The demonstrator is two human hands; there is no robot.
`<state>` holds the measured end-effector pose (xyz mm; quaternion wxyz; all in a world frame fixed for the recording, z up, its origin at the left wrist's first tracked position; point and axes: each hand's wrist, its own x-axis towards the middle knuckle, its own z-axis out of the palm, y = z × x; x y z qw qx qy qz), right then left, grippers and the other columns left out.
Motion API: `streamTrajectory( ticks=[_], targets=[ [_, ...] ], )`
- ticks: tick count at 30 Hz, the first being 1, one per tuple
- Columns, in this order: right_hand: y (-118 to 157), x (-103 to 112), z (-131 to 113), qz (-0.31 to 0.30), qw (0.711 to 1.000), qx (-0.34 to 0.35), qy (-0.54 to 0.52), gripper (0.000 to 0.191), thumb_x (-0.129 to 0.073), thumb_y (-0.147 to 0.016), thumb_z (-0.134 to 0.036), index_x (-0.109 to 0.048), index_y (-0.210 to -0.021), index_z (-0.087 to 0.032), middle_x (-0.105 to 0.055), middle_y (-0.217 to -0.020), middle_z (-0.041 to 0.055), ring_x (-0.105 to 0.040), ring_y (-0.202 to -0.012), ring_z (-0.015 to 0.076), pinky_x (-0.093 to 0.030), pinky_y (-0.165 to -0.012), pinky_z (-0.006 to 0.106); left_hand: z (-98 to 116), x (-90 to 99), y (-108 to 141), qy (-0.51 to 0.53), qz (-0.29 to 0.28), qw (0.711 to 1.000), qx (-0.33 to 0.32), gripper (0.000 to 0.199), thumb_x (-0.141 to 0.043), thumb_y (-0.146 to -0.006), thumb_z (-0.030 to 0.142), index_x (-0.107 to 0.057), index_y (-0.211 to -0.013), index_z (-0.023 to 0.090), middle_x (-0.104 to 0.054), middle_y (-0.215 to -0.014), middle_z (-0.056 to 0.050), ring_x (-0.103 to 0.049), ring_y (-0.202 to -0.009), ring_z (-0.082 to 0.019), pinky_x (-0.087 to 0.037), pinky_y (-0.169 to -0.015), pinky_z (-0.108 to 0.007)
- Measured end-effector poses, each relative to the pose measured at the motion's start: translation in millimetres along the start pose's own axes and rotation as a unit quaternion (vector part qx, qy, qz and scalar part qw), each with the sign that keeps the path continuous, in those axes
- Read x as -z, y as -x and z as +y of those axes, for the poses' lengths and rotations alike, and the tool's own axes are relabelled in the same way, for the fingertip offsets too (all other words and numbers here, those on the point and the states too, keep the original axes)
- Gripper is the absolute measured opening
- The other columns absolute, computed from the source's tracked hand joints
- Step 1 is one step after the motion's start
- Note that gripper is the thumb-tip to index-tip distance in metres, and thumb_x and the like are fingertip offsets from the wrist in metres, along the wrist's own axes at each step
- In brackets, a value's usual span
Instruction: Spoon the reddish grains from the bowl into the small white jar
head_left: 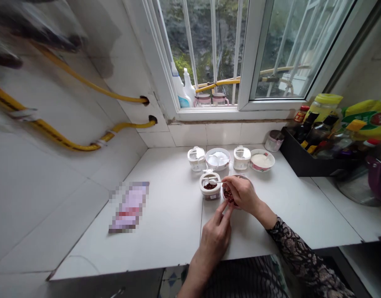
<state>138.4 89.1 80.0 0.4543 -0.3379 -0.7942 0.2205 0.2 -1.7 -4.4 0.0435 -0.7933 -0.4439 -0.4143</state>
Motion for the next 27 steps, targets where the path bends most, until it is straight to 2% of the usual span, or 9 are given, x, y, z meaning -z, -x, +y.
streamTrajectory(
  ticks=[2,5,7,10,13,16,20,24,27],
  targets=[
    [2,5,1,0.021,1.000,0.002,-0.004,0.021,-0.045,-0.099,-0.031,-0.064,-0.098,-0.022,-0.073,-0.076,0.0053,-0.068,-0.067,0.0183,-0.053,-0.070,0.031,0,0.2,0,0.001,-0.002,1.000,0.002,0.068,-0.038,-0.093,-0.001,-0.028,-0.157,0.019,-0.055,-0.141,-0.019,-0.071,-0.100,-0.017,-0.060,-0.086,-0.027],
    [4,17,6,0.072,0.995,-0.058,-0.044,0.022,-0.043,-0.100,-0.032,-0.062,-0.096,-0.021,-0.068,-0.067,0.0017,-0.064,-0.058,0.0162,-0.052,-0.062,0.029,1,1.1,0,-0.001,-0.007,1.000,0.003,0.067,-0.038,-0.093,-0.001,-0.030,-0.156,0.019,-0.056,-0.141,-0.018,-0.069,-0.109,-0.019,-0.059,-0.090,-0.028],
    [3,25,12,0.078,0.990,-0.099,-0.060,0.022,-0.043,-0.099,-0.033,-0.060,-0.091,-0.021,-0.065,-0.063,0.0004,-0.061,-0.052,0.0154,-0.050,-0.056,0.027,2,2.0,0,-0.001,-0.010,1.000,0.003,0.066,-0.039,-0.093,-0.001,-0.032,-0.155,0.019,-0.056,-0.141,-0.018,-0.068,-0.113,-0.019,-0.058,-0.091,-0.028],
    [2,32,22,0.056,0.990,-0.130,-0.016,0.020,-0.044,-0.096,-0.030,-0.059,-0.085,-0.022,-0.062,-0.059,-0.0005,-0.057,-0.047,0.0153,-0.046,-0.052,0.027,2,3.1,-1,0.000,-0.013,1.000,0.005,0.066,-0.039,-0.093,-0.001,-0.032,-0.155,0.019,-0.056,-0.141,-0.018,-0.068,-0.114,-0.020,-0.059,-0.091,-0.027],
    [1,29,27,0.021,0.990,-0.122,0.068,0.019,-0.045,-0.093,-0.025,-0.058,-0.079,-0.022,-0.061,-0.058,0.0005,-0.058,-0.052,0.0168,-0.044,-0.056,0.028,2,3.4,-2,0.002,-0.010,1.000,0.002,0.067,-0.039,-0.093,-0.001,-0.031,-0.156,0.019,-0.056,-0.140,-0.018,-0.069,-0.112,-0.020,-0.059,-0.090,-0.028],
    [2,22,27,-0.012,0.990,-0.115,0.084,0.020,-0.045,-0.092,-0.022,-0.058,-0.078,-0.022,-0.063,-0.058,0.0007,-0.058,-0.054,0.0171,-0.044,-0.059,0.028,2,3.5,-2,0.004,-0.008,1.000,-0.001,0.067,-0.038,-0.093,-0.001,-0.029,-0.156,0.019,-0.056,-0.140,-0.019,-0.069,-0.112,-0.020,-0.059,-0.090,-0.028],
    [2,21,25,0.004,0.988,-0.155,0.006,0.019,-0.045,-0.093,-0.026,-0.059,-0.080,-0.023,-0.063,-0.057,-0.0013,-0.054,-0.045,0.0145,-0.043,-0.051,0.026,2,3.7,-2,0.006,-0.010,1.000,0.001,0.068,-0.039,-0.094,0.000,-0.027,-0.157,0.021,-0.055,-0.142,-0.018,-0.069,-0.111,-0.020,-0.059,-0.089,-0.027],
    [0,26,29,0.029,0.972,-0.215,-0.096,0.020,-0.048,-0.090,-0.035,-0.059,-0.081,-0.021,-0.062,-0.055,-0.0025,-0.050,-0.037,0.0115,-0.039,-0.040,0.023,3,3.9,-2,0.004,-0.014,1.000,0.006,0.067,-0.040,-0.093,-0.001,-0.031,-0.156,0.020,-0.056,-0.141,-0.018,-0.068,-0.115,-0.021,-0.058,-0.093,-0.030],
    [-1,27,32,0.037,0.963,-0.232,-0.135,0.023,-0.052,-0.086,-0.040,-0.060,-0.081,-0.019,-0.063,-0.054,-0.0022,-0.050,-0.036,0.0105,-0.038,-0.037,0.021,3,3.9,-2,0.003,-0.012,1.000,0.005,0.068,-0.040,-0.092,-0.002,-0.031,-0.156,0.019,-0.056,-0.141,-0.018,-0.069,-0.113,-0.020,-0.058,-0.092,-0.028]
  ],
)
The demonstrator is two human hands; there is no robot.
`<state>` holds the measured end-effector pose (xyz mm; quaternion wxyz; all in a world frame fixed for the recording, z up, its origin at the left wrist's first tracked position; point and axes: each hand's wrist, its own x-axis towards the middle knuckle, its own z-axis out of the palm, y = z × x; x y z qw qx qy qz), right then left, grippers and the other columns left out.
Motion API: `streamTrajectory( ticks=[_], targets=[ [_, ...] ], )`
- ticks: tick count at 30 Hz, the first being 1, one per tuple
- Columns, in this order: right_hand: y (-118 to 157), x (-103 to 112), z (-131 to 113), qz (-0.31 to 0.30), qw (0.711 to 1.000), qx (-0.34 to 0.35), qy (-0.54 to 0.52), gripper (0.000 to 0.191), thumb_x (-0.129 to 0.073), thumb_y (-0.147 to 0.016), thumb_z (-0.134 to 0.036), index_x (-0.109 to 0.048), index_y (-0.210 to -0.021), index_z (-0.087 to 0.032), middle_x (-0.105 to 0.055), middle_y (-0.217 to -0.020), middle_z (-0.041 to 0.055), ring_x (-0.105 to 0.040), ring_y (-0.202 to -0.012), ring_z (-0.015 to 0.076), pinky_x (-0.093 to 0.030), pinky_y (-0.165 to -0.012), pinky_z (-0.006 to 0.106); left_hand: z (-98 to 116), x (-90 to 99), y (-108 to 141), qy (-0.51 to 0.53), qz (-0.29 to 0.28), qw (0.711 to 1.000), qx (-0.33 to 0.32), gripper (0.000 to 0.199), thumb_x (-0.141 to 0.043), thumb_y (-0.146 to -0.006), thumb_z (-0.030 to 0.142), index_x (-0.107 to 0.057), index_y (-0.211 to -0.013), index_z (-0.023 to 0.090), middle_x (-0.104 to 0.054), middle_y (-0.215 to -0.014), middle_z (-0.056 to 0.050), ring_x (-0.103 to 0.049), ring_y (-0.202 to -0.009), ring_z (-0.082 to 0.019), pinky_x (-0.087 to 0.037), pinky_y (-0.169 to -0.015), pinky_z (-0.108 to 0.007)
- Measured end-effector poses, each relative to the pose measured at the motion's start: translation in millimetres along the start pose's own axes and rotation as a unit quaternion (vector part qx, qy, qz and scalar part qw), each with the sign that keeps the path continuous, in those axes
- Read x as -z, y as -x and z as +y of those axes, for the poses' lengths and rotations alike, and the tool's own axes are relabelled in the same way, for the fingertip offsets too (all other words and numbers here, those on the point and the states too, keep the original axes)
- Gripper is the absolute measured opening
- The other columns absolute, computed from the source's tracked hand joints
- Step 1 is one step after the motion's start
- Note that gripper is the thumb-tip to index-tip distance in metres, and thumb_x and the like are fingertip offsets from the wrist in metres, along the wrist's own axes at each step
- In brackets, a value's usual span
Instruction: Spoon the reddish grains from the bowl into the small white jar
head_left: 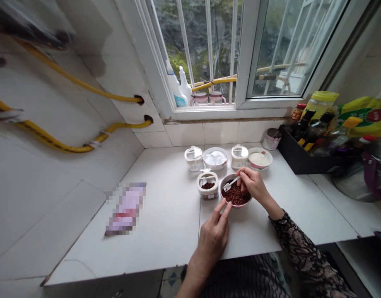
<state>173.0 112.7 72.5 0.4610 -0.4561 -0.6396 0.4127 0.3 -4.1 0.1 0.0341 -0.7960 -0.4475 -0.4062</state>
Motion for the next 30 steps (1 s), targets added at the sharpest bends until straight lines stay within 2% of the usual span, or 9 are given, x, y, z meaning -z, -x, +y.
streamTrajectory(
  ticks=[5,10,16,18,21,24,27,28,30],
  targets=[
    [-1,-1,0,0.002,1.000,-0.012,-0.029,0.026,-0.056,-0.084,-0.044,-0.060,-0.079,-0.019,-0.063,-0.053,-0.0023,-0.050,-0.035,0.0097,-0.038,-0.036,0.020,0,0.4,0,-0.004,-0.003,1.000,0.002,0.069,-0.040,-0.093,0.000,-0.028,-0.157,0.021,-0.056,-0.141,-0.017,-0.068,-0.115,-0.020,-0.059,-0.090,-0.027],
    [-1,0,2,0.004,0.999,-0.018,-0.036,0.027,-0.057,-0.083,-0.045,-0.060,-0.079,-0.019,-0.063,-0.053,-0.0024,-0.051,-0.034,0.0096,-0.037,-0.036,0.019,0,0.3,0,0.002,-0.004,1.000,0.001,0.067,-0.039,-0.094,0.000,-0.029,-0.156,0.021,-0.056,-0.141,-0.018,-0.070,-0.109,-0.019,-0.059,-0.090,-0.028],
    [-1,-7,-6,0.025,0.996,-0.003,-0.084,0.035,-0.058,-0.086,-0.053,-0.060,-0.085,-0.019,-0.064,-0.056,-0.0013,-0.053,-0.036,0.0107,-0.040,-0.037,0.021,-1,-2.2,1,-0.001,-0.002,1.000,0.003,0.066,-0.039,-0.092,-0.001,-0.033,-0.154,0.019,-0.056,-0.141,-0.018,-0.066,-0.117,-0.021,-0.058,-0.091,-0.028],
    [2,-13,-11,0.043,0.996,0.030,-0.073,0.034,-0.055,-0.090,-0.053,-0.060,-0.089,-0.019,-0.066,-0.061,-0.0001,-0.056,-0.040,0.0115,-0.045,-0.042,0.023,-2,-3.3,2,-0.001,0.002,1.000,0.000,0.066,-0.039,-0.092,-0.001,-0.033,-0.154,0.019,-0.056,-0.140,-0.018,-0.067,-0.116,-0.020,-0.058,-0.092,-0.028],
    [7,-24,-19,0.056,0.994,0.099,-0.006,0.027,-0.047,-0.098,-0.044,-0.062,-0.095,-0.021,-0.069,-0.069,0.0021,-0.059,-0.046,0.0128,-0.050,-0.051,0.026,-2,-4.3,2,0.002,0.006,1.000,-0.005,0.066,-0.039,-0.092,-0.002,-0.032,-0.155,0.018,-0.056,-0.140,-0.019,-0.070,-0.108,-0.019,-0.059,-0.088,-0.027],
    [11,-29,-20,0.008,0.973,0.204,0.103,0.022,-0.044,-0.098,-0.030,-0.065,-0.099,-0.022,-0.074,-0.079,0.0058,-0.067,-0.062,0.0166,-0.054,-0.064,0.030,-3,-4.7,2,-0.006,0.011,1.000,-0.007,0.067,-0.039,-0.092,-0.002,-0.031,-0.155,0.019,-0.057,-0.139,-0.019,-0.072,-0.100,-0.018,-0.060,-0.084,-0.027],
    [12,-28,-19,-0.072,0.931,0.312,0.174,0.022,-0.046,-0.094,-0.021,-0.068,-0.099,-0.021,-0.077,-0.090,0.0100,-0.072,-0.077,0.0208,-0.054,-0.072,0.032,-3,-4.9,1,-0.012,0.017,1.000,-0.009,0.067,-0.039,-0.092,-0.001,-0.030,-0.156,0.018,-0.058,-0.137,-0.020,-0.072,-0.093,-0.017,-0.061,-0.081,-0.028],
    [12,-26,-18,-0.081,0.922,0.332,0.180,0.022,-0.047,-0.093,-0.019,-0.068,-0.099,-0.021,-0.077,-0.092,0.0105,-0.072,-0.079,0.0211,-0.054,-0.072,0.033,-3,-4.9,1,-0.011,0.019,1.000,-0.010,0.066,-0.039,-0.092,-0.001,-0.031,-0.155,0.018,-0.058,-0.137,-0.020,-0.072,-0.093,-0.017,-0.061,-0.081,-0.028],
    [13,-20,-17,-0.058,0.922,0.338,0.179,0.022,-0.046,-0.095,-0.019,-0.067,-0.101,-0.021,-0.077,-0.089,0.0093,-0.072,-0.077,0.0202,-0.054,-0.072,0.032,-3,-4.5,1,-0.007,0.018,1.000,-0.010,0.065,-0.039,-0.092,-0.001,-0.032,-0.155,0.018,-0.058,-0.137,-0.020,-0.072,-0.097,-0.018,-0.061,-0.083,-0.028]
  ],
)
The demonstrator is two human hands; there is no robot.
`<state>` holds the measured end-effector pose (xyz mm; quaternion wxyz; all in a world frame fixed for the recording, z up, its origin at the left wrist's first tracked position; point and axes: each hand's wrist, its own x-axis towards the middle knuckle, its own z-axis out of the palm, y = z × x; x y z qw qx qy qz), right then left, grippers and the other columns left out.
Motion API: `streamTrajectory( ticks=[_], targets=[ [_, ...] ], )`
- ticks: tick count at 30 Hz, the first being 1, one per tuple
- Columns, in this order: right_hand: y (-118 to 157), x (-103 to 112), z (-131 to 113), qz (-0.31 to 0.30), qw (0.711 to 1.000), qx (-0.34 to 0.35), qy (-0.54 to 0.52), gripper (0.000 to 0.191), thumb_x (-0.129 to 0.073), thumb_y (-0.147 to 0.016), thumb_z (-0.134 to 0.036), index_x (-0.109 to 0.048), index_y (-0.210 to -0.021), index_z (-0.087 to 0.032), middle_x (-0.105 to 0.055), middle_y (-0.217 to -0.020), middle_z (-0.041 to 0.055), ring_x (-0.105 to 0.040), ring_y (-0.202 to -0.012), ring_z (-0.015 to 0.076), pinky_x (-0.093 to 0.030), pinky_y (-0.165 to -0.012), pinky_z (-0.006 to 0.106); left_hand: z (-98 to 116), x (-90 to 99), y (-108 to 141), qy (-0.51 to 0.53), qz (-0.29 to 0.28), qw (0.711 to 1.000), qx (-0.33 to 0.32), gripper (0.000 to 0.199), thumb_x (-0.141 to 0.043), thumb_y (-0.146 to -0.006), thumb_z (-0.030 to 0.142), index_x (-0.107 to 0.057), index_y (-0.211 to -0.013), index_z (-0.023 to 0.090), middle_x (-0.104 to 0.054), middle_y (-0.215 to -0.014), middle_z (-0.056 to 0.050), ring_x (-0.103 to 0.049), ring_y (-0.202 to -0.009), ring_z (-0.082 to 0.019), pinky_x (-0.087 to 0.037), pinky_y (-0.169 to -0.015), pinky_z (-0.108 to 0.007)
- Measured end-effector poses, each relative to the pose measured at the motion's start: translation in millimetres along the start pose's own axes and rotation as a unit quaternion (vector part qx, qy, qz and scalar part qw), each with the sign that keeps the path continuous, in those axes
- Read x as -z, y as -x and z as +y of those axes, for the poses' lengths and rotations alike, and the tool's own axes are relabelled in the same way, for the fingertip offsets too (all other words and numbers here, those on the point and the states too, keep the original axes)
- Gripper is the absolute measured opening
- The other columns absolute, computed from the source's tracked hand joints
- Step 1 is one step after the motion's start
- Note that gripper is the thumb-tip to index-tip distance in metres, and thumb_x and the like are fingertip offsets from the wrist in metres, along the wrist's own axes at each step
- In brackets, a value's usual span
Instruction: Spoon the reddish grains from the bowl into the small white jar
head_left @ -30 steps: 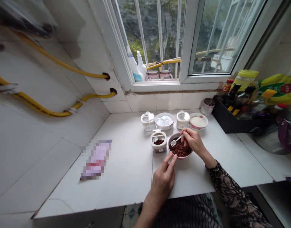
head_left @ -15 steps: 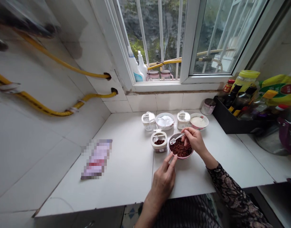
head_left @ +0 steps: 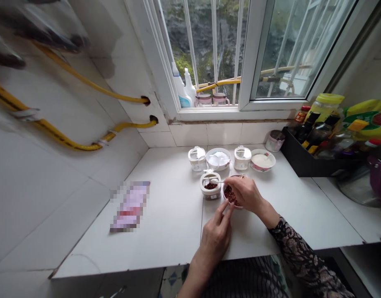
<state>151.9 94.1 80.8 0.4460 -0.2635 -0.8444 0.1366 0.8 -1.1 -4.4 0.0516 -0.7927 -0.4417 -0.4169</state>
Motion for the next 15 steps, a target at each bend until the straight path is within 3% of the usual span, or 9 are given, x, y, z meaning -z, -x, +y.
streamTrajectory(
  ticks=[3,5,10,15],
  targets=[
    [4,10,6,0.071,0.995,-0.064,0.015,0.022,-0.043,-0.098,-0.020,-0.065,-0.100,-0.021,-0.073,-0.076,0.0044,-0.069,-0.066,0.0174,-0.052,-0.066,0.029,1,1.2,0,0.004,-0.011,1.000,0.003,0.064,-0.039,-0.092,-0.002,-0.034,-0.153,0.018,-0.057,-0.139,-0.019,-0.069,-0.111,-0.020,-0.059,-0.090,-0.029],
    [6,16,12,0.082,0.990,-0.110,0.040,0.021,-0.043,-0.099,-0.021,-0.064,-0.095,-0.020,-0.069,-0.068,0.0021,-0.065,-0.060,0.0162,-0.050,-0.062,0.027,1,2.1,0,0.003,-0.017,1.000,0.007,0.063,-0.040,-0.092,-0.002,-0.036,-0.152,0.017,-0.056,-0.140,-0.018,-0.066,-0.118,-0.021,-0.058,-0.093,-0.029],
    [8,17,25,0.006,0.974,-0.181,0.136,0.022,-0.044,-0.095,-0.020,-0.063,-0.084,-0.019,-0.066,-0.063,0.0028,-0.063,-0.059,0.0176,-0.044,-0.061,0.027,1,2.9,1,0.003,-0.021,1.000,0.009,0.061,-0.040,-0.092,-0.002,-0.038,-0.151,0.016,-0.056,-0.141,-0.019,-0.067,-0.115,-0.020,-0.058,-0.092,-0.028],
    [7,9,23,-0.026,0.971,-0.218,0.099,0.022,-0.042,-0.095,-0.021,-0.061,-0.084,-0.020,-0.066,-0.063,0.0025,-0.063,-0.060,0.0177,-0.043,-0.063,0.027,0,2.5,1,0.001,-0.019,1.000,0.006,0.062,-0.040,-0.092,-0.002,-0.038,-0.151,0.017,-0.056,-0.140,-0.019,-0.067,-0.116,-0.021,-0.058,-0.092,-0.029]
  ],
)
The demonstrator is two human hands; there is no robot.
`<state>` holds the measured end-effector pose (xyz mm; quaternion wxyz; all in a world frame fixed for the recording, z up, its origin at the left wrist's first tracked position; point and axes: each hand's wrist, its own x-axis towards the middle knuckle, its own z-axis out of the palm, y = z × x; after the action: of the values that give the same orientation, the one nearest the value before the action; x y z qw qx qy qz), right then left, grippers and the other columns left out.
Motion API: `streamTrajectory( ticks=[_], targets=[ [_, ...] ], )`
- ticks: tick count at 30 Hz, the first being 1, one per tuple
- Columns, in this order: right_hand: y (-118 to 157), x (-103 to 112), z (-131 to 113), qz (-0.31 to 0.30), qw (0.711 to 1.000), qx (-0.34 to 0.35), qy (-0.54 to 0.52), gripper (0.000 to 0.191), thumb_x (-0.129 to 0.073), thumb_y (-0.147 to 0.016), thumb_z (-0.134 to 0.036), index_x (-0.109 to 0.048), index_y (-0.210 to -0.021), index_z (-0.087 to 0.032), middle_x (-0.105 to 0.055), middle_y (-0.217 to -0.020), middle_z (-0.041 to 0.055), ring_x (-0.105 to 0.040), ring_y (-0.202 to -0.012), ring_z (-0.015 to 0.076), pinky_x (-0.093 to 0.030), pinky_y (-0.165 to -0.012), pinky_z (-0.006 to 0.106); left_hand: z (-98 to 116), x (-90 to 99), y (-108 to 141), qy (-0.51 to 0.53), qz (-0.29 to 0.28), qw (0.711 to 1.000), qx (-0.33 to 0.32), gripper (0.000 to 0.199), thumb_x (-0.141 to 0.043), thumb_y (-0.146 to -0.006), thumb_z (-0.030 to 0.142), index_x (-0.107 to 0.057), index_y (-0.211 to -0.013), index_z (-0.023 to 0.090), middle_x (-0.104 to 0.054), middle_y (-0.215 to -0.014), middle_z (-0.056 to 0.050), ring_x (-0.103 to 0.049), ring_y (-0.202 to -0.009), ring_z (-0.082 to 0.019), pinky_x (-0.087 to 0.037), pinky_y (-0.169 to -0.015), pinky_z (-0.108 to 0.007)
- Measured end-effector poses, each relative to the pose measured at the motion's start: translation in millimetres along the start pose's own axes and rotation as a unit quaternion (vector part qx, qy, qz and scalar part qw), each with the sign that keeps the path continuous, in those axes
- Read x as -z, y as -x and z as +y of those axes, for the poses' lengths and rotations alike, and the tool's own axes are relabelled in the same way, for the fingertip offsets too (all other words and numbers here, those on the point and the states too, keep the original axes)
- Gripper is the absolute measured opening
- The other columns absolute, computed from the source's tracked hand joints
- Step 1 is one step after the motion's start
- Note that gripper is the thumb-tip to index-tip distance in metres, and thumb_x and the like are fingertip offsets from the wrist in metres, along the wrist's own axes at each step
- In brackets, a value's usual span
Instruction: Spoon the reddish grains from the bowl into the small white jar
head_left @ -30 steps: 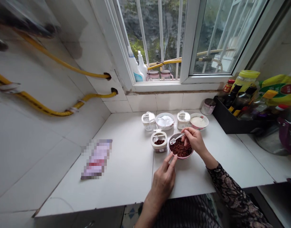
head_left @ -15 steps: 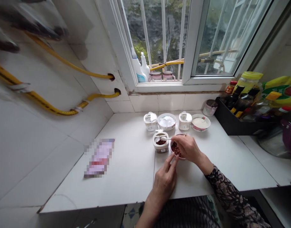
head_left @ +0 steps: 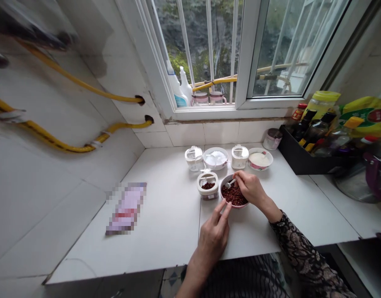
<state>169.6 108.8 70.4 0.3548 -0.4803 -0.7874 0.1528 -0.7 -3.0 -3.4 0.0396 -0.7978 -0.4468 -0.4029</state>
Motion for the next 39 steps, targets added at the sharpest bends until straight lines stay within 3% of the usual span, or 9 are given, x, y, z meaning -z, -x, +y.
streamTrajectory(
  ticks=[5,13,23,31,39],
  targets=[
    [-1.3,1.1,-1.2,0.012,0.994,-0.046,-0.101,0.020,-0.044,-0.094,-0.023,-0.059,-0.080,-0.021,-0.066,-0.061,0.0011,-0.060,-0.056,0.0167,-0.044,-0.060,0.027,0.4,0.0,-0.6,-0.001,0.003,1.000,0.001,0.063,-0.040,-0.092,-0.002,-0.036,-0.152,0.018,-0.056,-0.140,-0.018,-0.068,-0.114,-0.021,-0.059,-0.091,-0.029],
    [-3.1,3.2,1.4,0.011,0.962,-0.134,-0.237,0.020,-0.045,-0.091,-0.033,-0.058,-0.084,-0.020,-0.064,-0.060,-0.0006,-0.046,-0.036,0.0115,-0.035,-0.040,0.024,1.1,1.2,-1.5,0.003,0.003,1.000,0.000,0.062,-0.040,-0.094,0.000,-0.035,-0.153,0.018,-0.056,-0.140,-0.019,-0.070,-0.109,-0.019,-0.059,-0.088,-0.027],
    [-0.2,-2.3,-2.8,-0.006,0.980,-0.076,-0.184,0.019,-0.046,-0.091,-0.030,-0.059,-0.079,-0.022,-0.064,-0.058,-0.0009,-0.049,-0.041,0.0120,-0.039,-0.044,0.024,0.2,-0.2,-0.8,-0.001,0.007,1.000,-0.003,0.065,-0.040,-0.092,-0.002,-0.035,-0.154,0.017,-0.056,-0.140,-0.019,-0.068,-0.112,-0.020,-0.059,-0.089,-0.027],
    [-3.7,0.1,1.8,-0.008,0.928,-0.166,-0.333,0.027,-0.056,-0.082,-0.044,-0.061,-0.080,-0.018,-0.065,-0.055,-0.0015,-0.045,-0.031,0.0084,-0.031,-0.033,0.020,1.1,1.2,-1.3,0.000,-0.002,1.000,0.003,0.066,-0.039,-0.093,-0.001,-0.032,-0.155,0.019,-0.056,-0.142,-0.017,-0.069,-0.112,-0.019,-0.058,-0.092,-0.027],
    [-7.2,3.2,5.1,0.012,0.905,-0.180,-0.384,0.034,-0.062,-0.079,-0.052,-0.059,-0.080,-0.018,-0.064,-0.051,-0.0014,-0.047,-0.030,0.0090,-0.033,-0.032,0.019,1.4,0.8,-1.0,-0.001,-0.004,1.000,0.005,0.065,-0.039,-0.093,-0.001,-0.032,-0.154,0.019,-0.057,-0.140,-0.018,-0.069,-0.112,-0.020,-0.059,-0.090,-0.028]
  ],
)
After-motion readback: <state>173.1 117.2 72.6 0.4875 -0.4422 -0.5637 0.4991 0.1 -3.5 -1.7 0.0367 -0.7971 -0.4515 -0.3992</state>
